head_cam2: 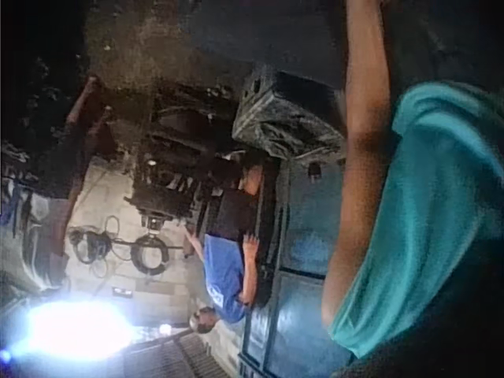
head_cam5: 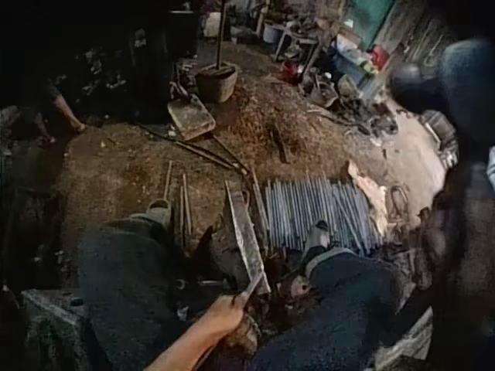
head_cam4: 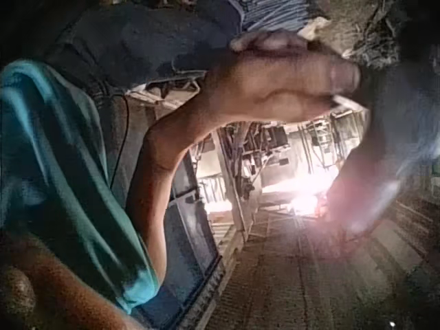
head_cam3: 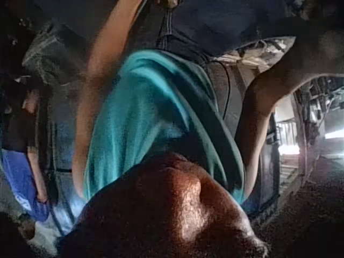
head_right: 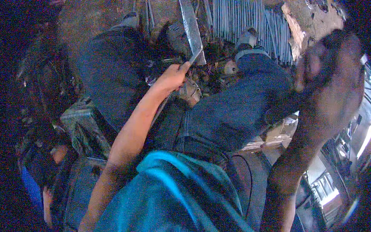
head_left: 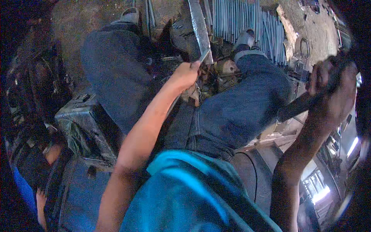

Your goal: Straightening and shaping metal rods using a hammer and anvil.

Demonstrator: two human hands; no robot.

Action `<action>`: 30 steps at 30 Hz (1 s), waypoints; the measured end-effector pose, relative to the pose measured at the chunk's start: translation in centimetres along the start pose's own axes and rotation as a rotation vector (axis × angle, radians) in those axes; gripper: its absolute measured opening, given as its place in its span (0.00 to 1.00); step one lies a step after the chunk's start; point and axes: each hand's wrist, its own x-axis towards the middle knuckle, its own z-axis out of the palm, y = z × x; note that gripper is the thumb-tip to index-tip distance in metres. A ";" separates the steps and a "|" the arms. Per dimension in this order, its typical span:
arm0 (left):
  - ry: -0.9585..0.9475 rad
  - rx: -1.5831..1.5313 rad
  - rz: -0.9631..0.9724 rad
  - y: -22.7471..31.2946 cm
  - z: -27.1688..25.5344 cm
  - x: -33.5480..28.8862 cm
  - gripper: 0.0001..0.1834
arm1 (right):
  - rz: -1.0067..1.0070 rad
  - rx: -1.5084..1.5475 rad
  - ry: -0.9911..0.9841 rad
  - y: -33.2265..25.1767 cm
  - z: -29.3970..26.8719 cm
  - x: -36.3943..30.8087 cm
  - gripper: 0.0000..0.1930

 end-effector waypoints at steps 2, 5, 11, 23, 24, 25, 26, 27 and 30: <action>0.009 -0.060 -0.025 -0.3 0.1 -0.4 0.25 | -0.018 0.208 0.201 1.1 1.4 -2.2 0.17; 0.037 -0.028 -0.012 0.7 -0.5 -1.3 0.28 | -0.070 0.059 -0.038 10.1 4.7 -6.9 0.13; -0.005 -0.036 0.033 0.4 -0.3 0.7 0.30 | 0.095 -0.305 -0.471 17.4 13.8 -1.3 0.20; -0.315 -0.662 -0.300 1.0 -1.7 -1.4 0.23 | 0.338 1.024 -0.438 12.7 0.2 -3.7 0.26; -0.312 -0.653 -0.299 1.1 -1.5 -1.4 0.23 | -0.087 0.237 -0.305 17.2 3.0 -6.2 0.21; -0.290 -0.607 -0.240 1.4 -1.2 -1.5 0.23 | -0.482 -0.570 -0.139 18.6 6.3 -7.8 0.16; -0.273 -0.565 -0.188 1.4 -0.9 -1.8 0.22 | -0.244 -0.401 -0.264 17.3 10.1 -8.4 0.13; -0.327 -0.534 -0.172 0.0 -0.6 -0.3 0.23 | -0.137 -0.402 -0.328 18.3 11.6 -7.3 0.15; -0.432 -0.666 -0.283 0.4 -0.5 0.2 0.24 | 0.168 -0.201 -0.396 18.1 12.2 -2.2 0.20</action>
